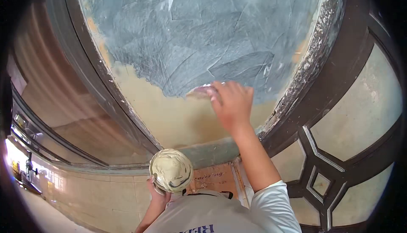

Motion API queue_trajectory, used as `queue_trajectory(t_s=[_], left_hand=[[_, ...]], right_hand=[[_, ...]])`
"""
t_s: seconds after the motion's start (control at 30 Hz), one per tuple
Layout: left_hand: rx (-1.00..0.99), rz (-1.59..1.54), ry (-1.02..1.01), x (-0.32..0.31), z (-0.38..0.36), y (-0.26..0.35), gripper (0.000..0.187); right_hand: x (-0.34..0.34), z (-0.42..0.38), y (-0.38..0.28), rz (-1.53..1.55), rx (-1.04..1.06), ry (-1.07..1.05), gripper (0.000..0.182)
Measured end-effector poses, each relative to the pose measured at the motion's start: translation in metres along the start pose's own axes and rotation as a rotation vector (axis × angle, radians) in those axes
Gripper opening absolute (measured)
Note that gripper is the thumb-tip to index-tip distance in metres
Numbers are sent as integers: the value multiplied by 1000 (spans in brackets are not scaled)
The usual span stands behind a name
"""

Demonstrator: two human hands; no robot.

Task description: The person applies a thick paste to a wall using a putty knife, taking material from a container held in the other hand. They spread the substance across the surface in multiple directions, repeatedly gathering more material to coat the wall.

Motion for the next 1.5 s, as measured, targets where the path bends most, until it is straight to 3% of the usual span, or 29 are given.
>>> queue_trajectory(t_s=[0.1, 0.2, 0.33, 0.4, 0.53, 0.6, 0.7, 0.8, 0.97, 1.03, 1.27, 1.43, 1.5], left_hand=[[-21, -18, -9, -1, -2, 4, 72], [-40, -9, 12, 8, -2, 2, 70], [-17, -39, 40, 10, -5, 4, 68], [1, -57, 18, 7, -2, 3, 69], [-39, -46, 25, -1, -1, 12, 71], [-44, -37, 2, -5, -3, 16, 71], [-27, -65, 14, 3, 2, 7, 70], [-17, -54, -5, -1, 2, 8, 70], [-30, 14, -8, 0, 6, 8, 70], [-10, -33, -7, 1, 6, 4, 71], [-40, -14, 25, 6, 8, 7, 70], [-30, -23, -8, -11, 6, 15, 69], [-30, -21, 10, -11, 7, 15, 70]], right_hand=[[7, 2, -2, 62, -39, 43, 15], [-19, -7, -14, 105, 57, -113, 14], [1, 2, 1, 64, -87, 8, 17], [-19, -3, -13, 154, 28, -147, 18], [-19, 6, -3, 60, 47, -199, 18], [23, 18, 14, 134, -114, 44, 19], [-2, 10, -8, 122, -11, -136, 18], [-22, 4, -7, 61, 42, -188, 18], [21, 20, 21, 141, -142, 13, 19], [-6, 11, 1, 90, 2, -149, 19], [11, 21, 5, 155, -57, -61, 19], [-12, 20, -7, 38, 91, -162, 17], [21, 32, 6, 79, -56, 32, 17]])
Point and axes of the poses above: each hand's wrist, its own z-axis towards the middle knuckle, its own x-axis out of the back of the hand, y = z × x, the point moved 10 cm from there along z, towards the middle knuckle, and after that the axes turned 9 degrees about z, right-handed, at the moved point
